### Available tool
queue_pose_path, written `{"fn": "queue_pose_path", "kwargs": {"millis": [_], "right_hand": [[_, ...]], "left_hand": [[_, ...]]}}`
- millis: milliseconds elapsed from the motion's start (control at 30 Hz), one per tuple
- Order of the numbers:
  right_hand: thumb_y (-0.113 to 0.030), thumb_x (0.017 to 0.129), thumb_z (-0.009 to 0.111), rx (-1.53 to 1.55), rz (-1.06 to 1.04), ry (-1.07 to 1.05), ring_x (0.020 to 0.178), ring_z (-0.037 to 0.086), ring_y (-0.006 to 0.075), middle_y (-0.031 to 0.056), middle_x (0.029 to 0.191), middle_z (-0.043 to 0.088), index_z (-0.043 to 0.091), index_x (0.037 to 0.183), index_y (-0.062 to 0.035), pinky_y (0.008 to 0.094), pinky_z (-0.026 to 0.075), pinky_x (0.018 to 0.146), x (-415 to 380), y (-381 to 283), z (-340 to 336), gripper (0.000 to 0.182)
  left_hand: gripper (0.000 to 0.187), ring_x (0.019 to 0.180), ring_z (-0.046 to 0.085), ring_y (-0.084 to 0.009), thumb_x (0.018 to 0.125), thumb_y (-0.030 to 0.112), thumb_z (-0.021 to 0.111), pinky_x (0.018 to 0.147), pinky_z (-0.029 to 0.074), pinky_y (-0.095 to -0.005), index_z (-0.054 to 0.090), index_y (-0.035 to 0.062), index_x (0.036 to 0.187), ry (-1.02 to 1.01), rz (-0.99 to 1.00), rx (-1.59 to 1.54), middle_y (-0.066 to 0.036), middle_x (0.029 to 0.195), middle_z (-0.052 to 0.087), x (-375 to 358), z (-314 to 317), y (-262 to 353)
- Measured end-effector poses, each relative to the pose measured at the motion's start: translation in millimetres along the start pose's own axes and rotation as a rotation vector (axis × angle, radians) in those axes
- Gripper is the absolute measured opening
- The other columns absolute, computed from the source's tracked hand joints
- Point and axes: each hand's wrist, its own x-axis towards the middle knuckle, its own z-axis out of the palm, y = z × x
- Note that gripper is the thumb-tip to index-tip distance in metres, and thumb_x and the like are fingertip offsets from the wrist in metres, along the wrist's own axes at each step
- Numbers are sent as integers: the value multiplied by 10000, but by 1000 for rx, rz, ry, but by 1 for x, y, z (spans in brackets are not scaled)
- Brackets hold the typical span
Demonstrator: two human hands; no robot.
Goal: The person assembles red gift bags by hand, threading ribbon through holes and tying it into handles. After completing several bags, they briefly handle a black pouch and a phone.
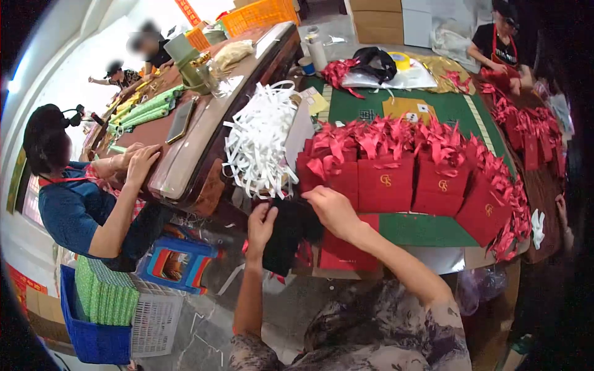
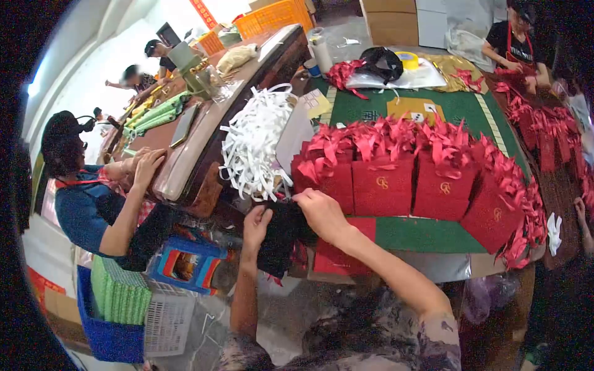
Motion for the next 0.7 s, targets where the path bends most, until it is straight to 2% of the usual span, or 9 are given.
{"fn": "queue_pose_path", "kwargs": {"millis": [33,67,133,200,267,400,500,567,700], "right_hand": [[-1,876,590,-7,17,-109,942,640,377,168,995,642,646,1108,-28,439,533,795,9,6,14,241],[10,876,565,-15,36,-217,953,639,393,179,1004,640,643,1118,-19,451,532,793,17,12,28,255],[23,862,548,85,-9,-198,943,639,410,189,1000,637,640,1137,-25,470,530,791,26,16,47,294],[1,845,524,176,-53,-276,934,639,432,195,966,635,649,1114,-48,502,525,788,33,20,60,300],[-26,857,540,217,-50,-351,972,645,428,211,1007,659,658,1119,-58,502,526,807,36,31,63,289],[-50,886,578,258,-63,-391,912,656,410,215,974,659,647,1033,-29,475,522,766,38,30,46,164],[-62,852,603,85,-48,-397,892,653,376,175,936,630,606,1013,-32,457,526,721,35,22,40,164],[-110,850,582,-181,-307,-298,836,660,311,111,896,592,555,964,-58,416,545,659,33,17,35,129],[-122,824,580,-330,-369,-277,842,652,255,72,905,557,536,987,-78,374,551,644,24,13,28,174]], "left_hand": [[215,943,609,-96,945,131,676,832,482,-264,656,-10,1106,-5,7,-71,-40,987,682,-4,2,5],[215,943,609,-96,945,131,676,832,482,-264,656,-10,1106,1,9,-75,-40,987,682,-5,2,10],[167,930,605,-101,966,100,636,846,479,-262,636,-4,1096,-168,63,-182,-30,993,669,-13,-2,31],[156,957,602,-98,969,93,630,869,474,-262,631,6,1098,-216,38,-220,-23,1013,664,-10,-3,25],[137,1009,597,-93,976,78,619,914,463,-261,620,25,1103,-325,-5,-291,-7,1054,655,-8,-5,18],[123,918,557,-58,988,89,604,816,451,-230,603,15,1086,-324,5,-226,18,979,620,-13,0,24],[105,849,565,-79,993,101,586,783,465,-251,601,0,1017,-205,107,-116,2,892,628,-13,8,26],[109,836,557,-73,991,105,590,769,460,-246,605,-2,1008,-218,82,-155,7,877,626,-16,5,34],[108,857,527,-35,986,87,610,760,426,-207,615,7,1059,-235,42,-135,46,900,591,-16,-9,37]]}}
